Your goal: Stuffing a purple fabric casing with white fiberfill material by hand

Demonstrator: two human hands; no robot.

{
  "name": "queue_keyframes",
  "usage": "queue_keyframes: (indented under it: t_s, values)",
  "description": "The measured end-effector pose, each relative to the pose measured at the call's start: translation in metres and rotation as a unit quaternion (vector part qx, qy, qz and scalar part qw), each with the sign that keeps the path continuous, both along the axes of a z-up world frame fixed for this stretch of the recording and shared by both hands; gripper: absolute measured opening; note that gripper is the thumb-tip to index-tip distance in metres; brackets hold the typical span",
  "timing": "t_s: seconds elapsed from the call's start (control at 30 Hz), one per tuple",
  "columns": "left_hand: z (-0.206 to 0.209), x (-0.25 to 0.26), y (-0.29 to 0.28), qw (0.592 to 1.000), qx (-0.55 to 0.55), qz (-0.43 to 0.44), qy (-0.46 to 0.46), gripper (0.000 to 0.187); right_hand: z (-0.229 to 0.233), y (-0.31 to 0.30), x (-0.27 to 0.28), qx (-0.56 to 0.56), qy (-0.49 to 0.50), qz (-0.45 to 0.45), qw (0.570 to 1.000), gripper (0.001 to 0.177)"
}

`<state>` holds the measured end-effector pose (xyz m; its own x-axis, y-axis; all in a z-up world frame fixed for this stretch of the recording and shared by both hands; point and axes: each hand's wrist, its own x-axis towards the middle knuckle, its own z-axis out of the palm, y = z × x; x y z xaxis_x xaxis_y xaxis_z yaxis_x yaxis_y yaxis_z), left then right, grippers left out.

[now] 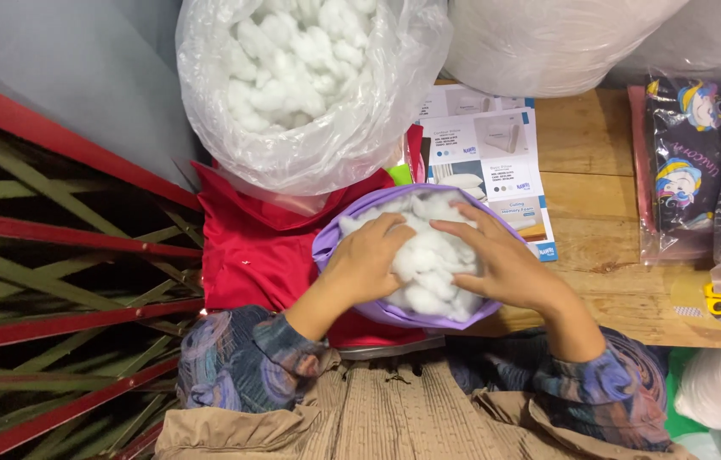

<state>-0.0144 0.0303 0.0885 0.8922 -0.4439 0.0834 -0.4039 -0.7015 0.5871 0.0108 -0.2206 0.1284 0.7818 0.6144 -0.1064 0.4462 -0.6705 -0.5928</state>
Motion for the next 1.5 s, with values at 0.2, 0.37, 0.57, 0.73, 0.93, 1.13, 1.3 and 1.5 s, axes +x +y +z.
queue_keyframes:
  t_s: [0.2, 0.37, 0.57, 0.73, 0.93, 1.13, 1.3, 1.5]
  values:
    - [0.025, 0.013, 0.032, 0.983, -0.168, -0.065, -0.026, 0.089, 0.015, 0.004, -0.016, 0.099, -0.096, 0.074, 0.988, 0.079]
    - [0.017, 0.018, 0.045, 0.983, -0.180, -0.004, 0.013, 0.066, -0.013, 0.024, -0.031, -0.017, -0.218, 0.086, 0.972, 0.079]
    - [-0.016, 0.019, 0.044, 0.989, -0.026, 0.090, 0.112, 0.046, -0.041, 0.021, -0.018, -0.192, -0.205, 0.098, 0.955, 0.080]
    - [0.008, 0.012, 0.021, 0.988, -0.078, 0.029, 0.132, 0.059, -0.079, 0.027, -0.009, -0.239, -0.176, 0.095, 0.950, 0.085]
    - [0.000, -0.002, -0.011, 0.984, 0.077, -0.003, 0.160, 0.081, -0.053, 0.023, -0.003, -0.231, -0.101, 0.085, 0.964, 0.091]
    - [-0.048, -0.002, -0.018, 0.994, 0.066, 0.057, 0.072, 0.045, 0.001, 0.002, -0.010, 0.003, -0.098, 0.041, 0.994, 0.057]
    - [-0.055, 0.007, -0.007, 0.984, 0.155, 0.083, 0.041, 0.021, -0.044, 0.008, -0.012, -0.130, -0.132, 0.039, 0.982, 0.070]
    - [-0.033, 0.015, -0.002, 0.986, 0.129, 0.034, 0.103, 0.047, -0.057, -0.005, 0.006, -0.157, -0.072, 0.012, 0.985, 0.087]
